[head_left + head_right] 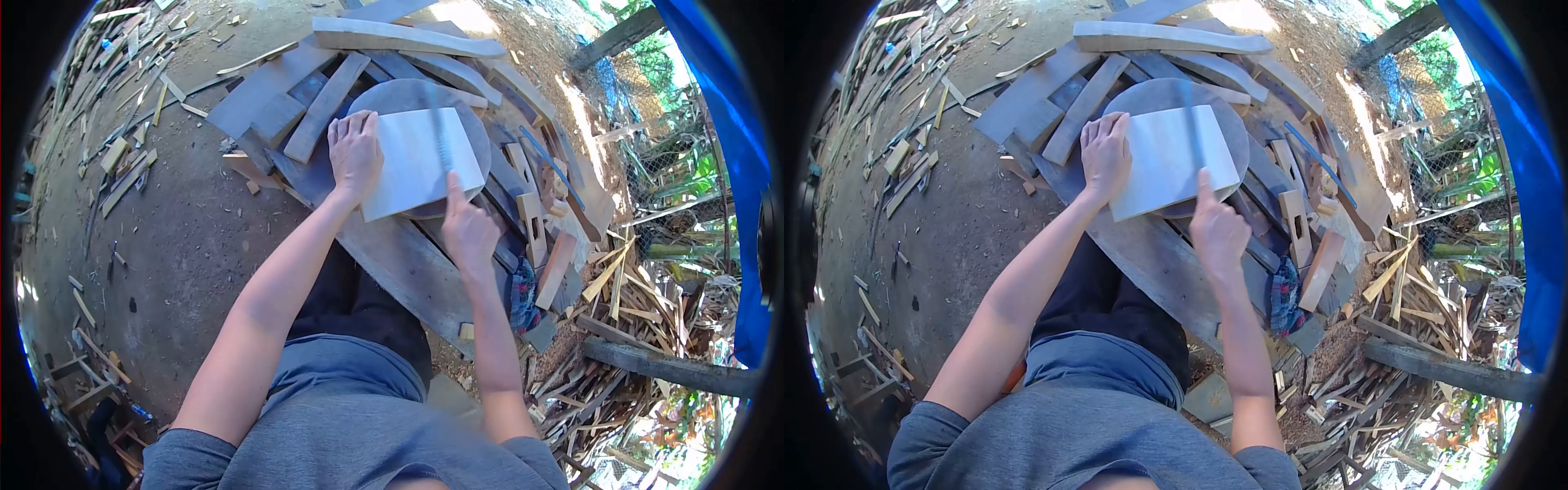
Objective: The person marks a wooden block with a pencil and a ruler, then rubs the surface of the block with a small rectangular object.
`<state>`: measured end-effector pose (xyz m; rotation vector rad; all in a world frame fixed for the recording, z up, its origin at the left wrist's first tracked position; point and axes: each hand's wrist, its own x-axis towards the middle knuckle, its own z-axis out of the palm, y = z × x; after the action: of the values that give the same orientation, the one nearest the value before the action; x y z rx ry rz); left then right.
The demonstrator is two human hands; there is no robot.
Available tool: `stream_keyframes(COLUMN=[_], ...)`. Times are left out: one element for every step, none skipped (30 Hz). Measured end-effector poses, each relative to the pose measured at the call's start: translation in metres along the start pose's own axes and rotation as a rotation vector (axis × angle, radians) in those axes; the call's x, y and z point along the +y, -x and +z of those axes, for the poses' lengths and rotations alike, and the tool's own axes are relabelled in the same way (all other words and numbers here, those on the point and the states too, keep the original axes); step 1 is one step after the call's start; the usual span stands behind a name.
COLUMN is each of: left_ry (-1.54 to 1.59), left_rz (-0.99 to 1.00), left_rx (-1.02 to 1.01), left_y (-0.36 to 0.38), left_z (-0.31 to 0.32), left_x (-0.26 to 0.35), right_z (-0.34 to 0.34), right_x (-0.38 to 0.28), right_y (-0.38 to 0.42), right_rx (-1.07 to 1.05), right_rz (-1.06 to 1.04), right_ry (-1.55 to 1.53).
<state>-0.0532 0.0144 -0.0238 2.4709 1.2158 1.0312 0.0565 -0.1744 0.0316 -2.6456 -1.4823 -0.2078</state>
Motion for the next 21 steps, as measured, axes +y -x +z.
stream_keyframes(left_ry=[-0.003,-0.004,-0.002,0.0,0.002,0.0,0.0,-0.001,0.0,0.004,0.008,0.007,0.0,-0.007,-0.008,-0.005,0.001,0.009,0.007,0.002,0.0], left_rz=[-0.006,-0.003,-0.01,-0.02,-0.022,-0.011,0.002,-0.004,-0.003,-0.01,-0.019,-0.019,-0.018,-0.016,-0.014,-0.009,-0.003,-0.004,-0.015,-0.025,-0.026], left_rx=[-0.006,-0.007,-0.002,-0.001,-0.015,-0.019,-0.013,-0.019,-0.006,-0.012,-0.021,-0.016,-0.007,-0.005,-0.017,-0.016,-0.006,-0.002,0.006,0.016,0.027], left_y=[0.0,-0.002,-0.002,0.0,0.003,0.002,0.0,-0.001,-0.001,-0.001,-0.001,-0.001,-0.001,0.001,0.001,0.001,0.0,0.001,0.002,0.001,0.0], left_z=[-0.001,0.0,-0.001,-0.001,-0.001,0.0,0.0,-0.001,-0.002,-0.002,-0.001,-0.001,0.0,0.001,0.0,-0.001,-0.001,0.001,0.001,0.0,0.001], left_x=[0.001,0.001,0.001,0.001,0.0,-0.001,-0.001,0.0,0.0,0.0,0.001,0.001,0.001,0.0,-0.002,-0.002,0.0,0.001,0.001,0.0,-0.001], right_z=[-0.001,0.0,-0.002,-0.007,-0.01,-0.003,0.0,0.001,-0.001,0.0,0.0,-0.001,-0.002,-0.003,-0.001,0.001,0.002,0.0,0.003,0.009,0.012], right_x=[-0.012,-0.021,-0.021,-0.018,-0.012,-0.002,0.007,0.013,0.015,0.008,-0.001,-0.012,-0.019,-0.018,-0.013,-0.001,0.01,0.019,0.019,0.016,0.011], right_y=[0.009,0.021,0.021,0.02,0.019,0.011,0.006,-0.002,-0.008,-0.006,0.003,0.014,0.024,0.03,0.028,0.02,0.01,0.002,0.001,0.001,0.001], right_rx=[-0.069,-0.117,-0.12,-0.119,-0.123,-0.011,-0.01,0.011,0.037,0.031,0.039,0.016,-0.011,-0.033,-0.042,-0.011,0.027,0.032,0.04,0.05,0.058], right_rz=[-0.007,-0.087,-0.081,-0.096,-0.111,-0.063,-0.06,-0.021,0.017,-0.013,-0.016,-0.078,-0.136,-0.141,-0.133,-0.077,-0.024,0.04,0.036,0.035,0.033], right_ry=[-0.031,-0.055,-0.058,-0.035,-0.01,0.019,0.026,0.03,0.032,0.129,0.131,0.078,0.021,-0.057,-0.06,-0.017,0.03,0.019,0.022,0.043,0.063])
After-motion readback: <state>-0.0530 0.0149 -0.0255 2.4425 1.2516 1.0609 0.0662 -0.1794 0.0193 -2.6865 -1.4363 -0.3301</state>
